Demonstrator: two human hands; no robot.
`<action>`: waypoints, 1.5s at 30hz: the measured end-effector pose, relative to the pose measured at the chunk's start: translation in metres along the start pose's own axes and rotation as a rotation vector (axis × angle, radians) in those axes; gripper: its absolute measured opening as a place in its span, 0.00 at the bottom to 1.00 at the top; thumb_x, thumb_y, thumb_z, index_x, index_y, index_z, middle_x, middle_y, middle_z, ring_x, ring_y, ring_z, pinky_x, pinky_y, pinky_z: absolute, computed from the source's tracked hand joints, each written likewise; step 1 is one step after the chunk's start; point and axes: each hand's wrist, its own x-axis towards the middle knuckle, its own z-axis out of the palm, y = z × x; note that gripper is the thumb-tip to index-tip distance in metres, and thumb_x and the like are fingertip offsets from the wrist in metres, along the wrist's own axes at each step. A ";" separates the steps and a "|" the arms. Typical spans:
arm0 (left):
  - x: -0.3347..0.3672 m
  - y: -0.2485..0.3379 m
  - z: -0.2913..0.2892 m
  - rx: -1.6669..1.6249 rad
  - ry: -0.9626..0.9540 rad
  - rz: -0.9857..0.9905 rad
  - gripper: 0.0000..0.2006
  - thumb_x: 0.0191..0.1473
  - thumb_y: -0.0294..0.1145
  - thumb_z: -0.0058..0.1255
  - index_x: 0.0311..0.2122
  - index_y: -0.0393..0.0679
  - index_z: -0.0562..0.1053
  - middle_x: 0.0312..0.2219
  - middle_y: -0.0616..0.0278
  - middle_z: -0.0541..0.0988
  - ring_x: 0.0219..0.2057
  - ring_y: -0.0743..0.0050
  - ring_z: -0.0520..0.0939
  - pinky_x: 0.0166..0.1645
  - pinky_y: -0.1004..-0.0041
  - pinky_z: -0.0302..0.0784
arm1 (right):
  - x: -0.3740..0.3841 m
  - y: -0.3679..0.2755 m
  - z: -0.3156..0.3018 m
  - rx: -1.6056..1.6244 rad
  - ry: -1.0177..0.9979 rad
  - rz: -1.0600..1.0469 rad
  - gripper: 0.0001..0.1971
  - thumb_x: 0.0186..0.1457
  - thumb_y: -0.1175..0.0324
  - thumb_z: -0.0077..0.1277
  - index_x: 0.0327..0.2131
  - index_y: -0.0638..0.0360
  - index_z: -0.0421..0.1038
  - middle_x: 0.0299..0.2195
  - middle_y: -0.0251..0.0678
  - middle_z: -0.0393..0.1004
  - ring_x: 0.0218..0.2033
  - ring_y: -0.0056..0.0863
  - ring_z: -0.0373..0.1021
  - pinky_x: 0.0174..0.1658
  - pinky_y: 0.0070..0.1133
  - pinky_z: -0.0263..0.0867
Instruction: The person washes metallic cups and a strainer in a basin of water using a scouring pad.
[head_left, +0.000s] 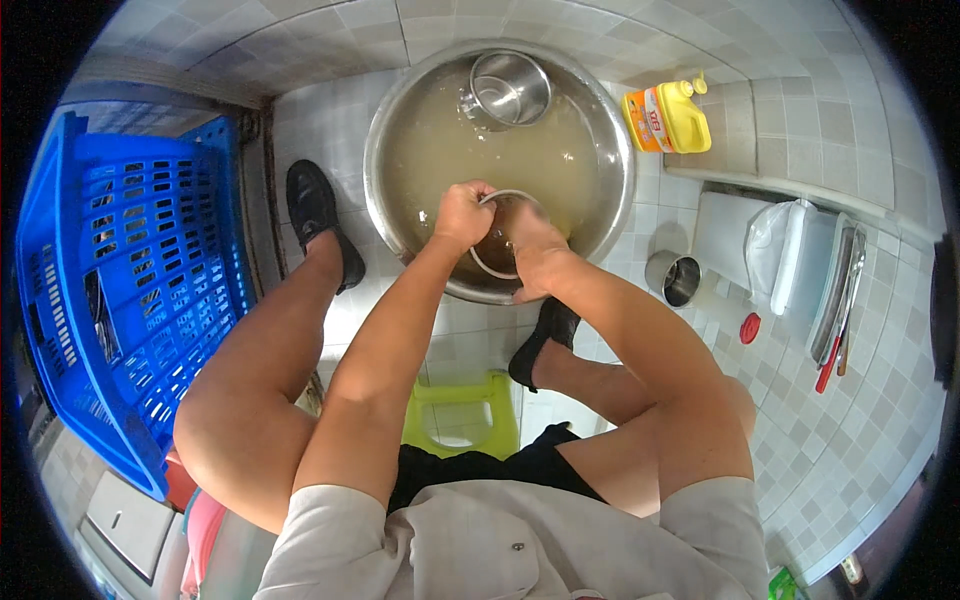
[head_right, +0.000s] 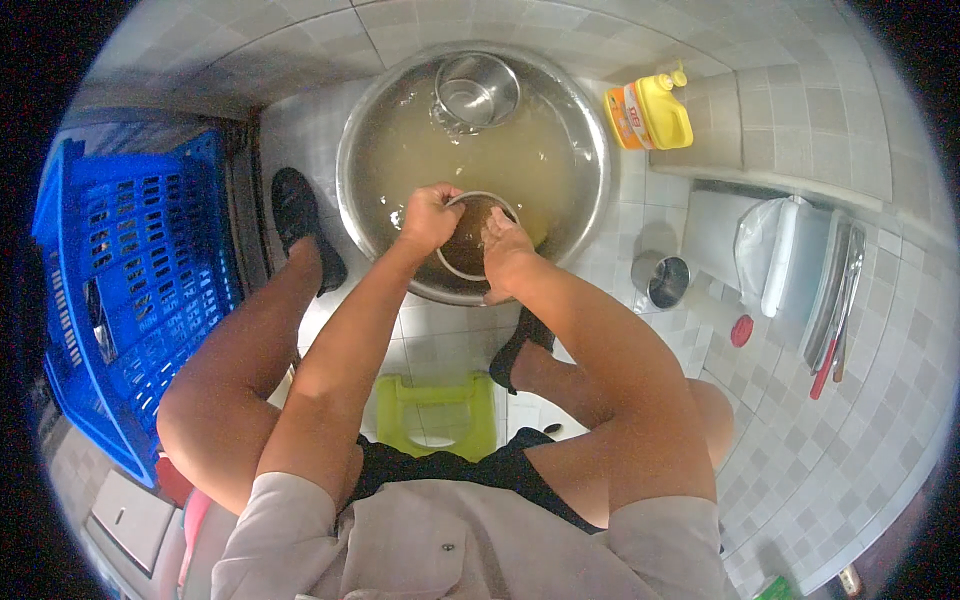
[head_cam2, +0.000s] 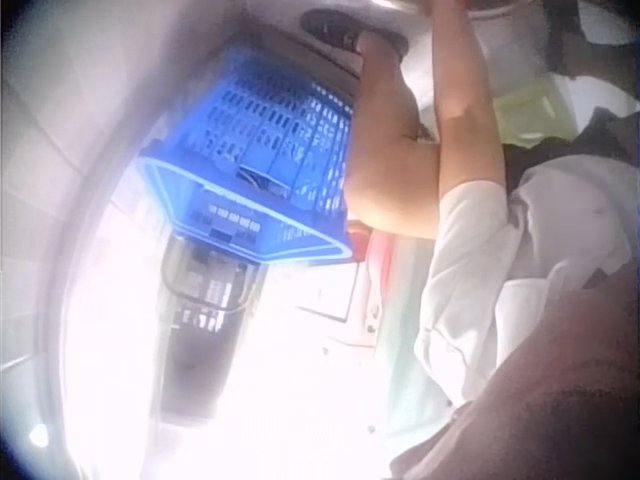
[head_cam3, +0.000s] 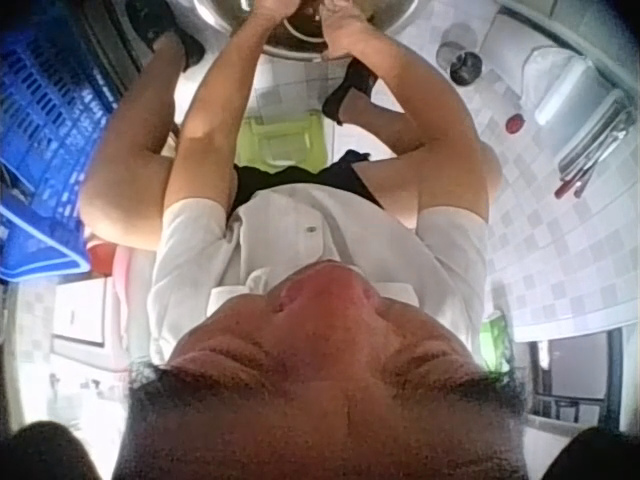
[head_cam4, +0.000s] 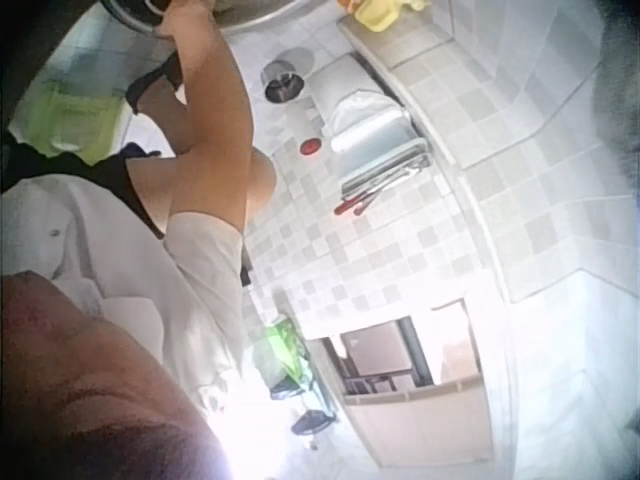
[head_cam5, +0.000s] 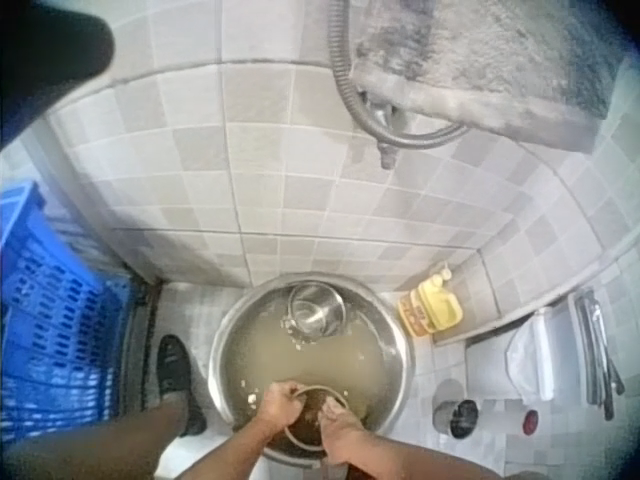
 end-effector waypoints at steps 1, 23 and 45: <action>0.001 0.004 0.000 -0.027 -0.020 -0.004 0.07 0.49 0.21 0.57 0.35 0.35 0.80 0.28 0.54 0.84 0.28 0.77 0.81 0.37 0.72 0.76 | 0.001 0.000 0.005 -0.002 0.001 0.001 0.51 0.53 0.27 0.37 0.58 0.72 0.66 0.65 0.51 0.58 0.70 0.46 0.47 0.72 0.35 0.28; 0.000 0.015 -0.006 -0.157 0.037 -0.041 0.06 0.48 0.20 0.58 0.34 0.33 0.80 0.27 0.56 0.84 0.27 0.77 0.80 0.35 0.73 0.77 | 0.032 -0.004 -0.004 0.378 0.070 0.169 0.60 0.46 0.21 0.40 0.64 0.71 0.55 0.69 0.54 0.46 0.71 0.48 0.39 0.72 0.33 0.31; -0.013 0.011 -0.033 0.009 0.306 -0.054 0.08 0.47 0.23 0.59 0.35 0.36 0.81 0.26 0.53 0.84 0.27 0.72 0.83 0.37 0.71 0.78 | -0.013 0.026 0.015 1.879 0.791 0.064 0.08 0.63 0.73 0.47 0.42 0.65 0.72 0.35 0.32 0.75 0.34 0.20 0.70 0.36 0.22 0.71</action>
